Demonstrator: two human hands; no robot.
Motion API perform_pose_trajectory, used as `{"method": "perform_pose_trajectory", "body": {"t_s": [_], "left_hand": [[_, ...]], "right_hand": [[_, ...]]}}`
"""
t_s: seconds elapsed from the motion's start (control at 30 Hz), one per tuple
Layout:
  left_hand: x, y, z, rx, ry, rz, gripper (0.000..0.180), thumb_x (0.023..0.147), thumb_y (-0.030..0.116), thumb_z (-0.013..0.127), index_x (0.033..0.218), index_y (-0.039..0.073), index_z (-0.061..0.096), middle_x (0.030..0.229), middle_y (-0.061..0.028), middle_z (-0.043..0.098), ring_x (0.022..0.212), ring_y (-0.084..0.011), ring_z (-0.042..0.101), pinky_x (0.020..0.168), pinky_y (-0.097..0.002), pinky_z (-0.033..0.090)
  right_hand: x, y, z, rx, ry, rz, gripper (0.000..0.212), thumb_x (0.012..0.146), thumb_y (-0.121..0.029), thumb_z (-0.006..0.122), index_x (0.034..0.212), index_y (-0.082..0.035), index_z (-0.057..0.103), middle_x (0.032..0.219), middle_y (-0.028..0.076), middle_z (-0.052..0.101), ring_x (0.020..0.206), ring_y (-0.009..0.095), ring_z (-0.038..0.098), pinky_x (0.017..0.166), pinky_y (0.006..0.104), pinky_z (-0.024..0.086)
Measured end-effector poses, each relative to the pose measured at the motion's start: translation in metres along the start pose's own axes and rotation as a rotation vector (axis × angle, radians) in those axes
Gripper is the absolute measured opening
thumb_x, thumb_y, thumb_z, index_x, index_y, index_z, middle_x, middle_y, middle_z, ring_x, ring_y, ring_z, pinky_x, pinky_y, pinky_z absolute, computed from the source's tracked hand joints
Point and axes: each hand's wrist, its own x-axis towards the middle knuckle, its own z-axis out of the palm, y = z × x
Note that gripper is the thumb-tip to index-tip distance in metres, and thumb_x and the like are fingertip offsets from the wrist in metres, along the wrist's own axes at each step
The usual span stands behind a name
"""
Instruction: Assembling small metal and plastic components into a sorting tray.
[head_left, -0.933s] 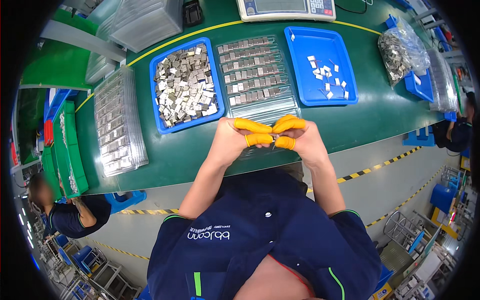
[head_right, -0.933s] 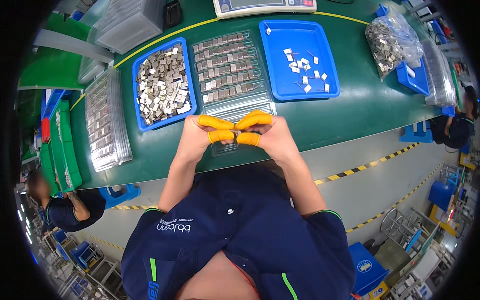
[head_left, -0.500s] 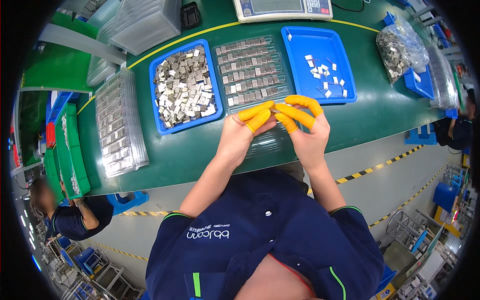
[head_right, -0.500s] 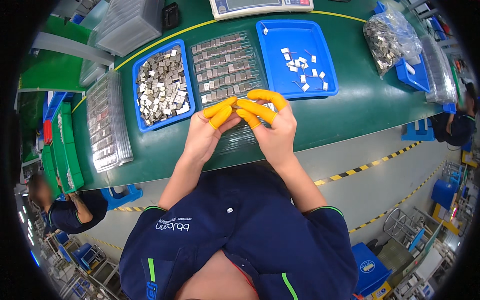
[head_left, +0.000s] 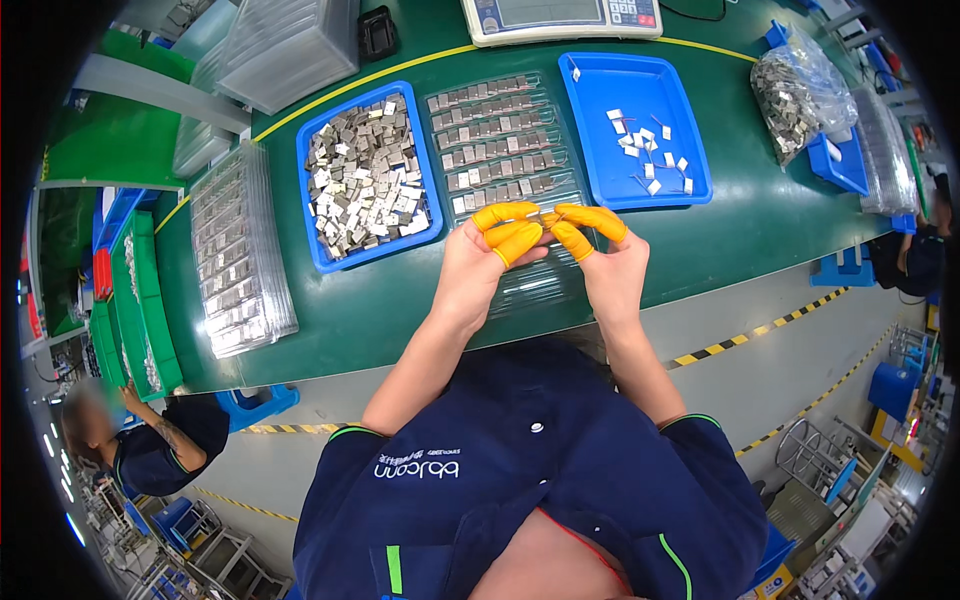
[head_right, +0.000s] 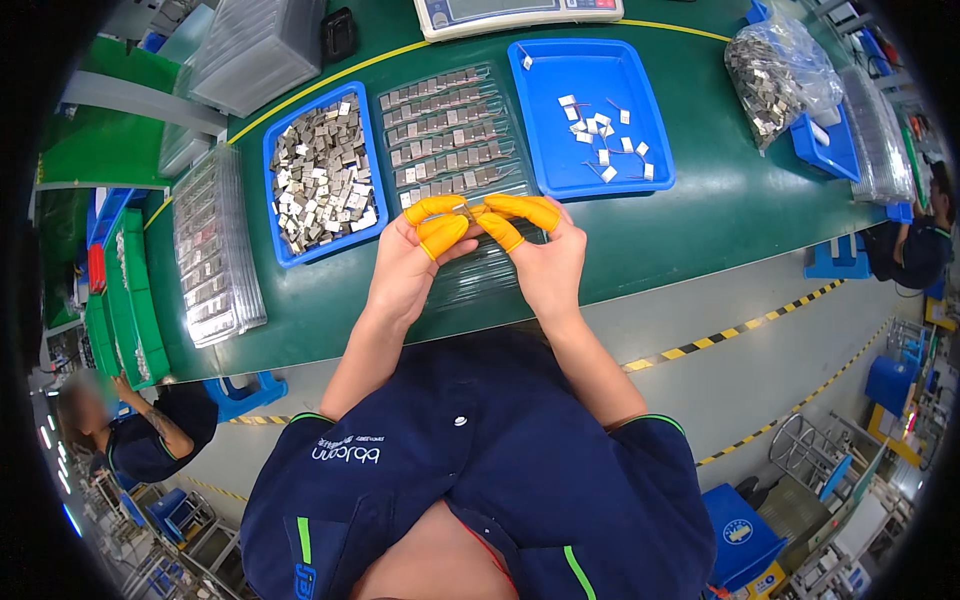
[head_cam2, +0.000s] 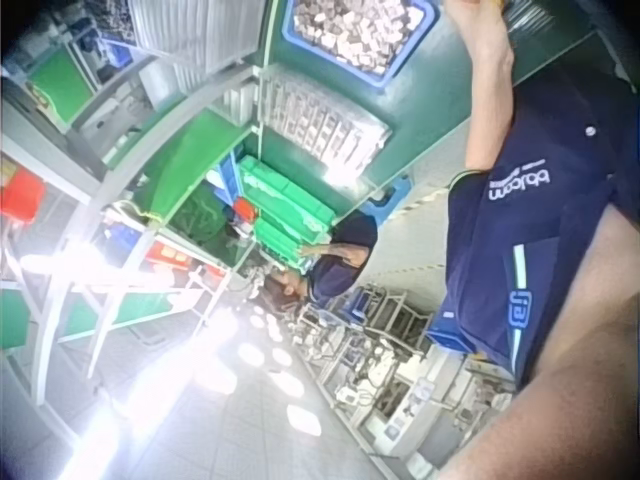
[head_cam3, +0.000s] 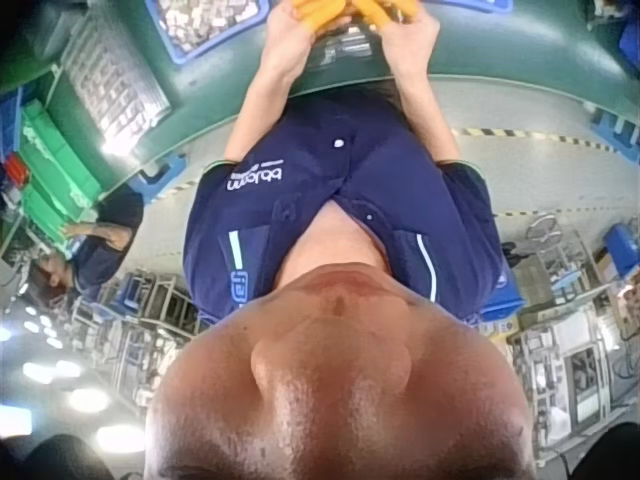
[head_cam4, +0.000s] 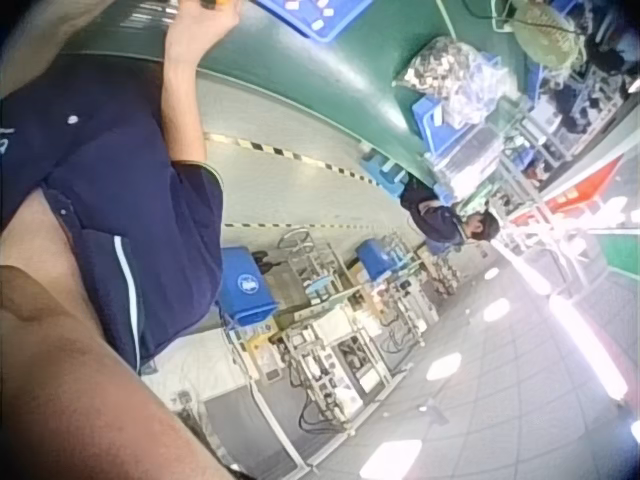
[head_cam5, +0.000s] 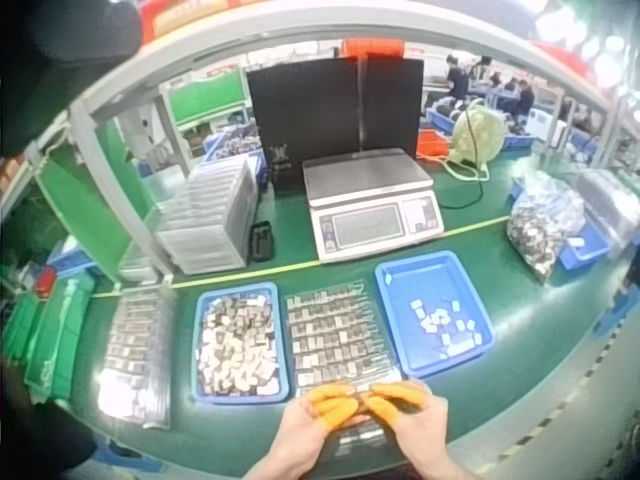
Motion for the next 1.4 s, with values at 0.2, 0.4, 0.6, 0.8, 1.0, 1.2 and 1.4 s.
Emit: {"method": "perform_pose_trajectory", "body": {"t_s": [0.2, 0.4, 0.6, 0.8, 1.0, 1.2, 1.4], "left_hand": [[-0.004, 0.007, -0.004, 0.073, -0.002, -0.005, 0.025, 0.082, 0.002, 0.060, 0.107, -0.002, 0.058, 0.102, -0.0109, 0.062, 0.092, -0.0181, 0.062, 0.078, -0.0260, 0.051], [-0.002, 0.002, -0.009, 0.055, 0.013, -0.018, 0.021, 0.079, -0.001, 0.061, 0.100, -0.003, 0.062, 0.102, -0.0106, 0.063, 0.093, -0.0157, 0.060, 0.086, -0.0266, 0.046], [-0.005, 0.015, -0.010, 0.278, -0.111, -0.025, 0.022, 0.078, -0.004, 0.062, 0.100, -0.004, 0.062, 0.100, -0.0108, 0.063, 0.091, -0.0167, 0.061, 0.084, -0.0271, 0.048], [-0.007, 0.029, 0.003, 0.394, -0.203, -0.008, 0.024, 0.075, -0.003, 0.064, 0.099, -0.003, 0.062, 0.099, -0.0104, 0.063, 0.088, -0.0161, 0.061, 0.081, -0.0271, 0.049], [0.016, 0.017, 0.001, 0.216, 0.123, 0.139, 0.029, 0.077, -0.001, 0.064, 0.105, -0.004, 0.059, 0.097, -0.0091, 0.063, 0.087, -0.0142, 0.061, 0.080, -0.0242, 0.047], [0.015, 0.014, 0.005, 0.059, 0.085, 0.021, 0.029, 0.079, 0.002, 0.064, 0.107, -0.004, 0.058, 0.095, -0.0099, 0.064, 0.084, -0.0156, 0.062, 0.072, -0.0226, 0.048], [0.015, 0.002, 0.012, 0.239, 0.169, 0.141, 0.032, 0.081, 0.007, 0.063, 0.110, -0.003, 0.056, 0.104, -0.0118, 0.061, 0.092, -0.0199, 0.061, 0.077, -0.0280, 0.048]], "right_hand": [[0.002, -0.002, 0.000, 0.181, -0.095, -0.005, 0.019, 0.071, -0.001, 0.069, 0.090, -0.002, 0.068, 0.086, 0.005, 0.064, 0.081, 0.014, 0.057, 0.076, 0.0253, 0.043], [0.002, -0.003, -0.005, 0.476, -0.277, 0.298, 0.017, 0.076, -0.002, 0.067, 0.092, 0.001, 0.065, 0.089, 0.006, 0.064, 0.084, 0.013, 0.058, 0.078, 0.0247, 0.045], [0.019, -0.007, -0.028, 0.525, -0.606, 0.509, 0.017, 0.078, -0.003, 0.065, 0.094, 0.002, 0.064, 0.090, 0.006, 0.064, 0.083, 0.011, 0.058, 0.077, 0.0232, 0.046], [0.034, -0.019, -0.044, 0.254, -0.883, 0.444, 0.020, 0.076, -0.005, 0.067, 0.094, 0.003, 0.064, 0.085, 0.005, 0.065, 0.080, 0.009, 0.058, 0.074, 0.0223, 0.045], [0.027, -0.020, -0.019, 0.321, -0.120, 0.115, 0.026, 0.073, 0.001, 0.069, 0.098, 0.005, 0.062, 0.087, 0.006, 0.064, 0.080, 0.012, 0.059, 0.074, 0.0240, 0.047], [0.022, -0.014, -0.004, -0.217, -0.021, -0.495, 0.023, 0.063, 0.001, 0.069, 0.085, -0.005, 0.069, 0.081, 0.006, 0.065, 0.075, 0.023, 0.059, 0.067, 0.0287, 0.048], [0.035, -0.005, -0.011, -0.247, -0.036, -0.424, 0.019, 0.064, -0.001, 0.069, 0.082, -0.006, 0.069, 0.080, 0.005, 0.065, 0.076, 0.022, 0.059, 0.068, 0.0303, 0.048]]}}
